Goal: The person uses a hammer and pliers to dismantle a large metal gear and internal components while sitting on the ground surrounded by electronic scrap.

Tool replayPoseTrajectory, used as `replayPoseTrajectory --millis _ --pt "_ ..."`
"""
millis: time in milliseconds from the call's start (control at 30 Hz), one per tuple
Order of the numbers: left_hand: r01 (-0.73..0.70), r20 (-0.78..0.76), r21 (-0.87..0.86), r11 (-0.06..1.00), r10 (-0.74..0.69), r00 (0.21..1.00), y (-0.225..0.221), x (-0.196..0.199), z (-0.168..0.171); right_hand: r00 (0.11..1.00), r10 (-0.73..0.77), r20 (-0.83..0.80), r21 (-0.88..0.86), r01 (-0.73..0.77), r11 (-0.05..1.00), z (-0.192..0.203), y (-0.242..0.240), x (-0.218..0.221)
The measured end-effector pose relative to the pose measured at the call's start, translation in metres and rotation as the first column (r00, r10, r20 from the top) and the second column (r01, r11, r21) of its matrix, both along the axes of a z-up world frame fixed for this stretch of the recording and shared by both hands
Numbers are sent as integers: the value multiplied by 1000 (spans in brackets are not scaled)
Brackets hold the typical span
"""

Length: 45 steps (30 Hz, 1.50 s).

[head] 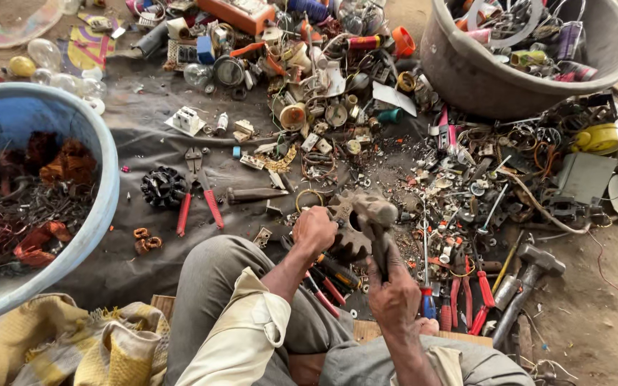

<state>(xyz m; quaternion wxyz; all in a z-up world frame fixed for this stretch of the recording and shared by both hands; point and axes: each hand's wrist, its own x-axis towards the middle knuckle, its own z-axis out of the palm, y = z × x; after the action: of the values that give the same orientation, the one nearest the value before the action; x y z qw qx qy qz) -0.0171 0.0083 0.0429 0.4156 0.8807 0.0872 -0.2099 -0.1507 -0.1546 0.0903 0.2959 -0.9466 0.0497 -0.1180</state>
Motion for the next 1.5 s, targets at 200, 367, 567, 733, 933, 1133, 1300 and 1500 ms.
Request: replayPoseTrajectory --millis 200,367,567,733,933,1133,1300,1500 --pt "11 28 19 1000 -11 1000 1 2 6 985 -19 -170 -181 -12 983 -3 -4 15" --pt "-44 -26 0 999 44 999 1 3 0 989 24 147 9 -26 1000 -4 -3 6" --pt "-187 -58 -76 979 183 981 9 10 8 998 -27 -55 -129 20 991 0 9 6" --pt "-257 36 -87 962 261 965 18 12 17 884 -142 -446 10 164 986 -9 -6 36" --pt "-87 -54 -173 981 78 995 8 15 -5 978 -112 -175 235 152 960 -14 -8 9" --pt "284 333 121 951 -308 891 -4 4 -22 935 -168 -311 400 289 870 -1 -4 9" --pt "228 266 61 972 -236 935 -3 1 -7 899 -171 -402 529 381 758 -16 -9 10" --pt "62 78 -196 979 -48 996 -8 17 -40 807 -136 -575 639 546 542 -40 -18 12"
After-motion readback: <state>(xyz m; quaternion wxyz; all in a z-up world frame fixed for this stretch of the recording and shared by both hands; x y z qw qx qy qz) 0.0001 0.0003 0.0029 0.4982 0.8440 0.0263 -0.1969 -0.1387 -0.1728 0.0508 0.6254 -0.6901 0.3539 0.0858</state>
